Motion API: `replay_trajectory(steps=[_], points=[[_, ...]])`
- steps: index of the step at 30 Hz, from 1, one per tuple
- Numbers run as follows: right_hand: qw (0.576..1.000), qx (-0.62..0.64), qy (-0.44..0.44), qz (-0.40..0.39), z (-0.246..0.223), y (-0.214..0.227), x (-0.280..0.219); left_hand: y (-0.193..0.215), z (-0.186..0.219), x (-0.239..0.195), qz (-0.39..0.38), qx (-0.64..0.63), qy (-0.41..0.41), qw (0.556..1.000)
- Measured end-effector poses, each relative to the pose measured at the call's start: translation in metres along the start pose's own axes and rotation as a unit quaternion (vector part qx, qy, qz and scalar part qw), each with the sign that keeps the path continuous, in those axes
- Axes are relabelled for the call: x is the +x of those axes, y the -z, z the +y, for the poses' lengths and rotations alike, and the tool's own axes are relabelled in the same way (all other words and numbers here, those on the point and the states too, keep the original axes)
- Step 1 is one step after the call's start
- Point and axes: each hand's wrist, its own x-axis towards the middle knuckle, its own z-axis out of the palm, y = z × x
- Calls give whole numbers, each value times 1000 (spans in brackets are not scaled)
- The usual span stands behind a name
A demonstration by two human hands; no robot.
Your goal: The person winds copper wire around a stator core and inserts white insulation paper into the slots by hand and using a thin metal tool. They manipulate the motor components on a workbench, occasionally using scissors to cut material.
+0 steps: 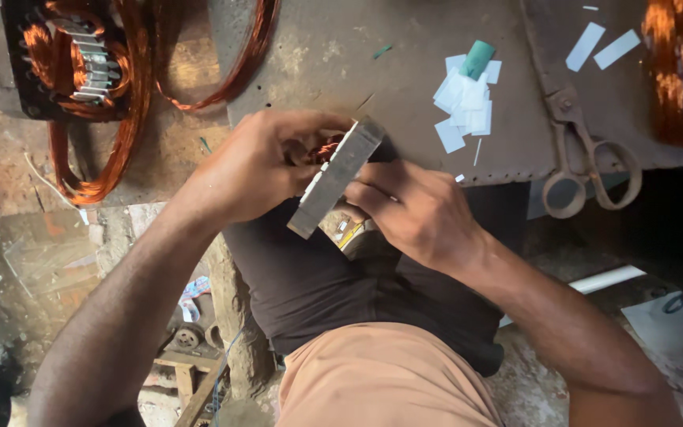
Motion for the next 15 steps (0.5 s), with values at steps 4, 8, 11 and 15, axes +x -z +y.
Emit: replay_trajectory(steps=[4,8,11,15], points=[[1000,-3,17,-6,7,-1,-4,2,3,4,-15,-16,7,1000],[999,7,27,16,8,-4,-11,0,-2,6,-20,-5,-4,1000],[999,9,27,36,4,-5,-10,1,-2,7,-29,-8,1,1000],[999,-5,28,31,2,-5,-14,0,-5,8,-34,-20,15,999]])
